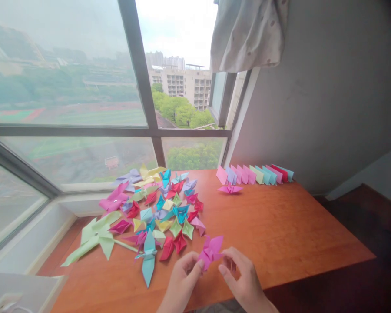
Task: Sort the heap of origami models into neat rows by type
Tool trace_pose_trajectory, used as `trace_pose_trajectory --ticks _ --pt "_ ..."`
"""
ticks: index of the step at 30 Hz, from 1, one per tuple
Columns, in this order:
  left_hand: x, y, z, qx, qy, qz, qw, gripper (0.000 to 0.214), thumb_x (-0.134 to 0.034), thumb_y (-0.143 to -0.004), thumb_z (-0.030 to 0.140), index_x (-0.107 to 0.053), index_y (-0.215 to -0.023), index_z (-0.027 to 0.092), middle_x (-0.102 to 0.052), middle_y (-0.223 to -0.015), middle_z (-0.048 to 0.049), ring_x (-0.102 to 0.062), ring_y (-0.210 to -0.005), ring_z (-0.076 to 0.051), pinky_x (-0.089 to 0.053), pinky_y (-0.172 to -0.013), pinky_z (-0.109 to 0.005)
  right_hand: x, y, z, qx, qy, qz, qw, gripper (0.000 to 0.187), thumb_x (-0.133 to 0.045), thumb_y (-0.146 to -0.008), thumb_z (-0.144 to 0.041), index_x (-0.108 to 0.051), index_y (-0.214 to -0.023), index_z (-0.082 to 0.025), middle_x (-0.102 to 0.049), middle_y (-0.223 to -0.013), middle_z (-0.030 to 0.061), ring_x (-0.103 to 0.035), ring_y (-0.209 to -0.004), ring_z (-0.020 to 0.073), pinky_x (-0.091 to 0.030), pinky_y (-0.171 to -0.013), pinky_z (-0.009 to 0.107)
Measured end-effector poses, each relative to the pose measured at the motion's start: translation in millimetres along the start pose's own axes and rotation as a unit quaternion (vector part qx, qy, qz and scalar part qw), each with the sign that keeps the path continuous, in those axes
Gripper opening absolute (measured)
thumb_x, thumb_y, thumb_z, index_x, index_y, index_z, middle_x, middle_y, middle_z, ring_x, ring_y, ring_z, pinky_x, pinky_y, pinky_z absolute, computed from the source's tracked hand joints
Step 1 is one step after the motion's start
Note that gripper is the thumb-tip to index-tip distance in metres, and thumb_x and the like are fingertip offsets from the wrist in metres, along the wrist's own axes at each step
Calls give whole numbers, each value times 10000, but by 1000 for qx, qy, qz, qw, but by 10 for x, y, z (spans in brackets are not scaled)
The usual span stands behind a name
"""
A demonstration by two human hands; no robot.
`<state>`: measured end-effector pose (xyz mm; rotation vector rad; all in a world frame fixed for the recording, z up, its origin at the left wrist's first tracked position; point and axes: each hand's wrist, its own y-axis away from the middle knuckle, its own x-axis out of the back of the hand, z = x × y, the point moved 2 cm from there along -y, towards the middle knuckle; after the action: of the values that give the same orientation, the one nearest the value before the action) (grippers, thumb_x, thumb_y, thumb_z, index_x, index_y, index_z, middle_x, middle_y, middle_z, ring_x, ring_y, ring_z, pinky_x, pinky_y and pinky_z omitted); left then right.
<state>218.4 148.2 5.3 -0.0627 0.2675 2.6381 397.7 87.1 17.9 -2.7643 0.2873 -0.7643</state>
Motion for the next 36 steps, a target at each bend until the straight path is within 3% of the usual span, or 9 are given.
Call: trace_pose_trajectory --ticks 3,6,9,14,19,26,36 --pt "-31 4 66 -24 -45 -13 999 460 -603 -831 587 -592 -688 150 -537 -633 7 -479 -619 -139 -362 -588 -231 -88 -10 -9 25 64 -5 998 152 -525 -923 -270 -641 -846 -209 -601 -701 0 -560 -611 124 -423 -580 215" --pt "-26 17 118 -60 -133 -15 989 429 -525 -901 525 -587 -698 152 -539 -660 -9 -480 -631 -148 -343 -588 -238 -22 -96 110 31 114 27 993 200 -487 -936 -257 -609 -787 -203 -574 -667 -5 -541 -586 119 -411 -574 215" --pt "1 35 141 -103 -220 -10 970 381 -485 -941 435 -556 -684 162 -543 -668 -17 -488 -642 -153 -334 -601 -246 244 -290 360 19 181 94 979 232 -488 -934 -293 -574 -738 -203 -569 -650 -7 -527 -573 123 -405 -587 225" --pt "15 49 120 -141 -265 -27 953 345 -430 -975 355 -516 -693 175 -557 -686 -25 -518 -665 -158 -357 -626 -249 839 -797 955 -58 306 195 930 258 -500 -911 -378 -604 -755 -201 -652 -712 27 -580 -639 159 -373 -606 254" --pt "7 50 66 -162 -303 -38 938 313 -420 -982 314 -515 -715 181 -560 -700 -23 -528 -672 -153 -365 -635 -246 1157 -1198 1417 -184 395 159 886 216 -502 -897 -352 -671 -861 -222 -702 -841 32 -570 -645 150 -279 -536 255" --pt "15 58 36 -169 -334 -37 927 295 -425 -983 291 -502 -718 187 -550 -700 -18 -532 -677 -150 -375 -640 -243 1170 -1460 1601 -195 404 134 883 231 -494 -910 -364 -671 -864 -223 -692 -857 31 -557 -664 148 -246 -536 261" --pt "2 41 -1 -174 -356 -42 917 306 -398 -985 284 -476 -702 193 -533 -682 -18 -523 -661 -152 -367 -619 -246 1085 -1645 1631 -181 413 129 883 208 -504 -912 -317 -672 -856 -207 -681 -853 41 -549 -680 144 -240 -547 265"
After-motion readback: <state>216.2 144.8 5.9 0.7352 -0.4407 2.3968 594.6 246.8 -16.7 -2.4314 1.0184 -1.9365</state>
